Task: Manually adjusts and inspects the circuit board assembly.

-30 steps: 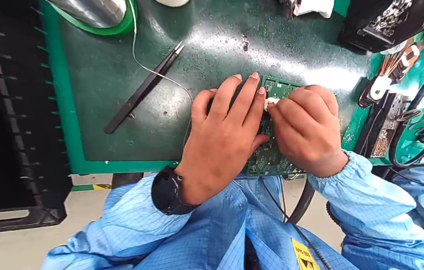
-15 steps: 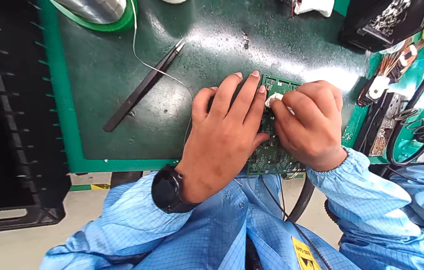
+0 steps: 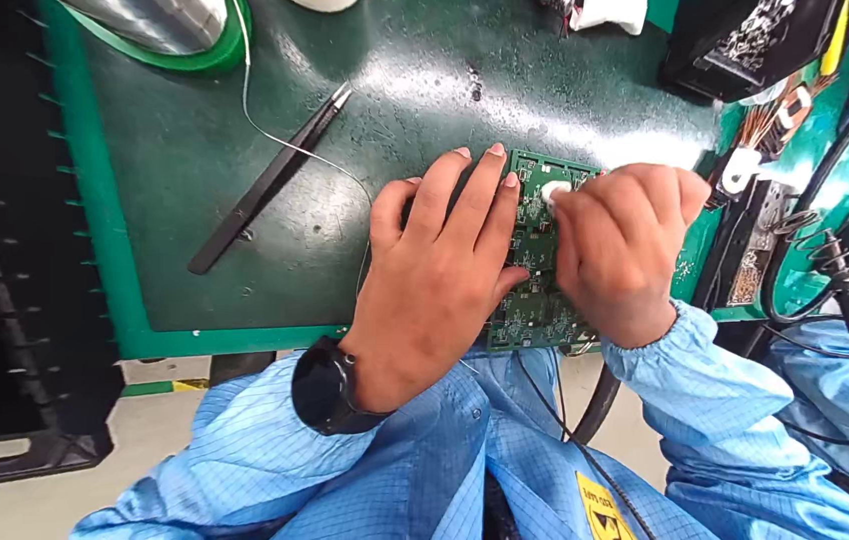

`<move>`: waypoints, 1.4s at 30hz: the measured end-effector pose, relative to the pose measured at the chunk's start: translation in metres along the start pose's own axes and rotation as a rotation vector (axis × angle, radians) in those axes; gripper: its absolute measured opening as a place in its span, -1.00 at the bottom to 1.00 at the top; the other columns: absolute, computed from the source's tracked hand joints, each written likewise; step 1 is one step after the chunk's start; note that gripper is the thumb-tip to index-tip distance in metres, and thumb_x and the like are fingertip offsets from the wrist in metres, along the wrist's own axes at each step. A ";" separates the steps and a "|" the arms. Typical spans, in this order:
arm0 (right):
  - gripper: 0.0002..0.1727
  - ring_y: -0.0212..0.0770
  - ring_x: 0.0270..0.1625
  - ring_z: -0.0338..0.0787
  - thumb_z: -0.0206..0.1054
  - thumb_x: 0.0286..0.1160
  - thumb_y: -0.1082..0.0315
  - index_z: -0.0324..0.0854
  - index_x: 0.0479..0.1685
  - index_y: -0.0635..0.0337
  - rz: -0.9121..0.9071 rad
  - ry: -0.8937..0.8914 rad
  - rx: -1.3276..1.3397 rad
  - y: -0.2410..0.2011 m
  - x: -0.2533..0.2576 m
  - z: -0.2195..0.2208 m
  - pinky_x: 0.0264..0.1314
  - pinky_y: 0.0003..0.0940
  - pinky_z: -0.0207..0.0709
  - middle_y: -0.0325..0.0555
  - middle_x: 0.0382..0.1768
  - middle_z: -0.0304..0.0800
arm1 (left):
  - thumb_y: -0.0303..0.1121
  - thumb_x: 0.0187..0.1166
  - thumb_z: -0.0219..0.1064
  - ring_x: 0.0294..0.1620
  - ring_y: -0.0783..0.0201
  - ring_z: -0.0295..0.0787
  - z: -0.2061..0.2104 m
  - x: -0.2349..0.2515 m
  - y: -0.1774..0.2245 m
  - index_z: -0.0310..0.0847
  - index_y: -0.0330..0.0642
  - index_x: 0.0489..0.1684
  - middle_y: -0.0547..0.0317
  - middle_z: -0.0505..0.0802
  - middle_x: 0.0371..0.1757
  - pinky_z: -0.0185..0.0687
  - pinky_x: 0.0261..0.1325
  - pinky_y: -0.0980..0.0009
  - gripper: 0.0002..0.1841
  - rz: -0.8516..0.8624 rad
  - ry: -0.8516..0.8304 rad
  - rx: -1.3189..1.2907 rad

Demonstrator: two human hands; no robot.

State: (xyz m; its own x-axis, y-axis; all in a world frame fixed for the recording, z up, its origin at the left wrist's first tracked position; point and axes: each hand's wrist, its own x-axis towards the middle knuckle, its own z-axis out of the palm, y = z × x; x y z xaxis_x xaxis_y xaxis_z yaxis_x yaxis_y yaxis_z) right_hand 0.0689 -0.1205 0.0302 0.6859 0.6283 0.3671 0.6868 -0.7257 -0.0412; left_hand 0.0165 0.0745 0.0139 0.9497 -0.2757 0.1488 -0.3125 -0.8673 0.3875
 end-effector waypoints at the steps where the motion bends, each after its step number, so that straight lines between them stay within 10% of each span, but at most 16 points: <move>1: -0.82 0.13 0.07 0.72 0.29 0.63 0.46 0.81 -0.18 0.34 0.002 -0.006 0.000 0.003 0.004 0.001 0.27 0.09 0.38 0.10 -0.19 0.80 | 0.20 0.70 0.18 0.78 -0.08 0.27 0.000 0.000 0.000 0.43 -0.17 0.71 0.02 0.40 0.82 0.14 0.57 -0.15 -0.26 0.003 -0.002 -0.001; 29: -0.81 0.08 0.06 0.73 0.30 0.66 0.42 0.82 -0.22 0.27 0.070 -0.014 0.132 0.007 0.012 0.006 0.25 0.01 0.39 0.08 -0.20 0.84 | 0.19 0.70 0.18 0.79 -0.09 0.25 -0.002 0.000 -0.001 0.45 -0.18 0.69 0.01 0.40 0.82 0.16 0.56 -0.15 -0.27 0.013 -0.008 -0.007; 42: -0.82 0.10 0.12 0.71 0.28 0.57 0.61 0.81 -0.07 0.38 -0.247 -0.058 0.145 0.005 0.004 -0.005 0.33 -0.01 0.43 0.13 -0.10 0.81 | 0.18 0.70 0.19 0.79 -0.09 0.26 0.000 0.000 -0.001 0.46 -0.17 0.69 0.02 0.41 0.82 0.15 0.57 -0.15 -0.28 0.013 0.007 -0.010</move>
State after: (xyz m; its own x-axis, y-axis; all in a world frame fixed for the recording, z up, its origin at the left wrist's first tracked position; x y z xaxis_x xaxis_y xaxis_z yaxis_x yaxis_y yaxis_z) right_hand 0.0737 -0.1234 0.0362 0.5037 0.7990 0.3285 0.8589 -0.5041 -0.0909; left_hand 0.0170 0.0753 0.0140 0.9452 -0.2845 0.1600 -0.3254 -0.8593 0.3947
